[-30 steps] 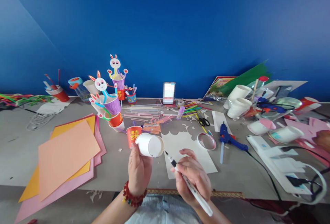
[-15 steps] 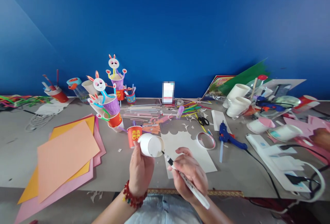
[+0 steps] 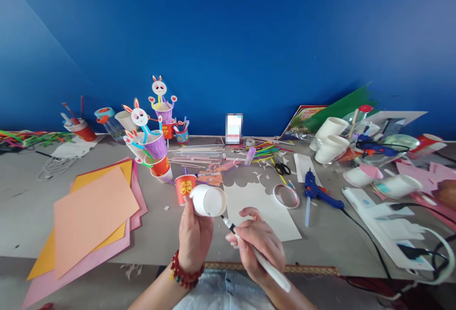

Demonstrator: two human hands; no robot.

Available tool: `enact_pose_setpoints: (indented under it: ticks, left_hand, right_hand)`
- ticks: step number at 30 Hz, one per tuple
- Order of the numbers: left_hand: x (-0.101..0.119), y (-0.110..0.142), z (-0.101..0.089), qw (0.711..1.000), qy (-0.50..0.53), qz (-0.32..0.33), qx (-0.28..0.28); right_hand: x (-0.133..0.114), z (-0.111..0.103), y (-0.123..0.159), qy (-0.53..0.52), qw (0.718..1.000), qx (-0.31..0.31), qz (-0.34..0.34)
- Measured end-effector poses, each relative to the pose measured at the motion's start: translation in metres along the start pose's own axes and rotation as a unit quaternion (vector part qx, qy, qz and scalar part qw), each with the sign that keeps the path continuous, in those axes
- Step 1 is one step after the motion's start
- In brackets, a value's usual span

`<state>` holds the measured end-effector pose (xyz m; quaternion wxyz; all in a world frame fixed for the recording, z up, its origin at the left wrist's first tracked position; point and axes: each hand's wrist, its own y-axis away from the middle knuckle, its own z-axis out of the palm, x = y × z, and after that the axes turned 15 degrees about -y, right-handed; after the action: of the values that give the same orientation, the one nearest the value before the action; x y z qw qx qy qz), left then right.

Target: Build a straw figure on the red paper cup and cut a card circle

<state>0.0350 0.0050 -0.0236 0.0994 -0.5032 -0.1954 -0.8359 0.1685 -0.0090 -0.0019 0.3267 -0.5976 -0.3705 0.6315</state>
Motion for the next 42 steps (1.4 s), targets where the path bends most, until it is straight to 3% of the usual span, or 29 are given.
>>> enact_pose_setpoints:
  ticks: [5,18,23,31,35,42]
  left_hand:
    - [0.001,-0.001,0.002,0.994,0.094,-0.048,0.009]
    - [0.005,0.0,0.004,0.984,0.162,-0.065,-0.024]
    - [0.003,0.001,0.002,0.985,0.156,-0.062,-0.027]
    - [0.004,0.001,0.002,0.986,0.155,-0.066,-0.003]
    - [0.003,0.003,0.001,0.986,0.141,-0.082,-0.027]
    - [0.002,0.002,-0.001,0.985,0.134,-0.099,-0.052]
  right_hand:
    - [-0.001,-0.002,0.004,-0.017,1.0,-0.001,0.008]
    - [0.004,0.002,0.01,-0.043,0.997,0.033,0.054]
    - [0.004,0.0,0.013,-0.046,0.993,0.044,0.097]
    - [0.002,-0.004,0.004,-0.072,0.993,0.051,0.078]
    - [0.003,-0.006,0.006,-0.081,0.992,0.003,0.099]
    - [0.01,-0.014,0.01,-0.088,0.989,0.026,0.115]
